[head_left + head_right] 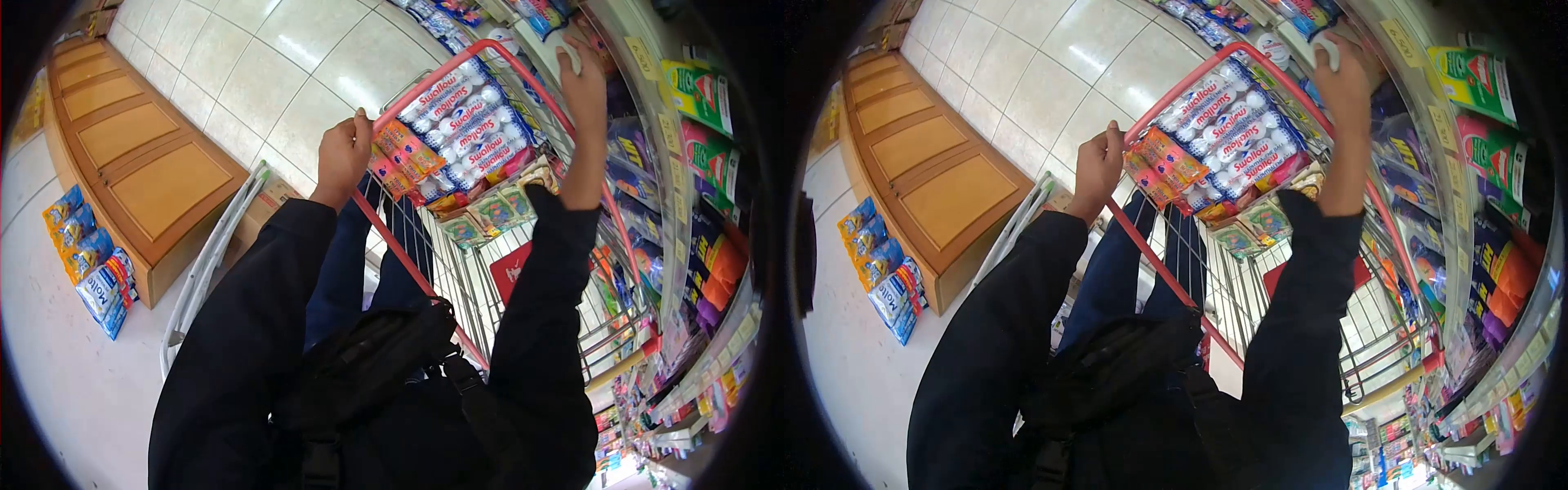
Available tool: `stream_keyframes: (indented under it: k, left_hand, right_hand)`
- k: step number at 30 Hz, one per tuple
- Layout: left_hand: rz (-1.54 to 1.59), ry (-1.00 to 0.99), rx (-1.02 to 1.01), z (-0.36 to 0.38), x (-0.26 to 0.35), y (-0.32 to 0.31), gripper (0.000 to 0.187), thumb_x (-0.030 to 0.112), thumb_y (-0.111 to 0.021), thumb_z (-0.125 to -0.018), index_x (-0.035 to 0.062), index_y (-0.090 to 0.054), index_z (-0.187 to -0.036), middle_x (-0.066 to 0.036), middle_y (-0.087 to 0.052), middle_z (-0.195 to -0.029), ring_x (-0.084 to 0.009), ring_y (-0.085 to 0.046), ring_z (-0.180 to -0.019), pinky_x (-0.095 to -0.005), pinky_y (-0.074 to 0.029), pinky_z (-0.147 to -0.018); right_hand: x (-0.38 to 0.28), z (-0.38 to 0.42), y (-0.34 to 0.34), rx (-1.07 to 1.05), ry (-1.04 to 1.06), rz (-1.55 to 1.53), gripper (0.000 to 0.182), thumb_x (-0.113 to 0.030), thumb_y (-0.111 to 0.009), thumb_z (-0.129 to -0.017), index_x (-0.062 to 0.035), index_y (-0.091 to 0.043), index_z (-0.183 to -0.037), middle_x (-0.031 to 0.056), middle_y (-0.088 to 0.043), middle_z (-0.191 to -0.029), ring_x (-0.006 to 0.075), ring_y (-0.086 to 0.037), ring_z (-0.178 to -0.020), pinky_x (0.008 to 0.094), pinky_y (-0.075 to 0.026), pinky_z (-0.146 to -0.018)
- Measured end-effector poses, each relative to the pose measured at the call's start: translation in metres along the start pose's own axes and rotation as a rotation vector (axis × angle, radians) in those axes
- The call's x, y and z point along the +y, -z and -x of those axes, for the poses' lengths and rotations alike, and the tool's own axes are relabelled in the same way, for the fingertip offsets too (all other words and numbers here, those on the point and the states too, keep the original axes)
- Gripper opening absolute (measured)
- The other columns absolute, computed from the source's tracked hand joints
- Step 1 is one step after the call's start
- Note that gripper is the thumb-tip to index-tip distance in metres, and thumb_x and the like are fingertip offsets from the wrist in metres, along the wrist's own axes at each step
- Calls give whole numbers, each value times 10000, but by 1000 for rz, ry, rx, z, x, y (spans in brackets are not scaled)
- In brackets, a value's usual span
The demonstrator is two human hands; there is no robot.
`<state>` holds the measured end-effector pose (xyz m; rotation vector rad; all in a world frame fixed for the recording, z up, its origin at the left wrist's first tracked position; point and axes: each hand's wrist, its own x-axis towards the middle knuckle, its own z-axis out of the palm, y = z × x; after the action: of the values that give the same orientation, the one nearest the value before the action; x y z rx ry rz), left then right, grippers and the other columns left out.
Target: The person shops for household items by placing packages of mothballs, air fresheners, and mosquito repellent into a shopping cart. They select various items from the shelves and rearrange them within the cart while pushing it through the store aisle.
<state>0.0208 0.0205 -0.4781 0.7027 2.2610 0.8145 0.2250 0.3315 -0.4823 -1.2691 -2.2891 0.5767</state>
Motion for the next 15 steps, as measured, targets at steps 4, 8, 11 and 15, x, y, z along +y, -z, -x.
stream_keyframes:
  k: [4,8,11,15]
  left_hand:
    - [3,6,14,-1,-5,-3,507,347,-408,-1006,-32,-691,-822,-252,-620,-691,-412,-617,-647,-443,-477,-618]
    - [19,9,15,-1,-3,-2,498,340,-412,-1004,-32,-690,-825,-257,-623,-708,-418,-616,-661,-447,-478,-621]
    - [25,1,12,0,-3,-1,495,337,-413,-1004,-32,-690,-822,-258,-624,-712,-419,-616,-666,-446,-477,-619]
    - [12,-9,29,-1,-4,-3,495,333,-411,-1004,-33,-692,-824,-253,-625,-703,-415,-618,-654,-444,-478,-615]
  right_hand:
    - [94,-60,-13,-200,-42,265,542,-430,-597,-864,-149,-541,-1325,170,-510,-1366,347,-416,-1321,408,-333,-1085]
    - [121,-76,-20,-108,13,434,609,-451,-607,-851,-169,-492,-1378,165,-438,-1445,328,-349,-1381,413,-290,-1121]
    - [129,-76,-30,-112,-109,542,628,-454,-613,-846,-173,-475,-1391,161,-417,-1460,322,-336,-1389,415,-280,-1127]
    - [133,-70,-36,-86,-166,603,655,-458,-620,-839,-179,-452,-1408,156,-389,-1479,315,-318,-1400,418,-266,-1135]
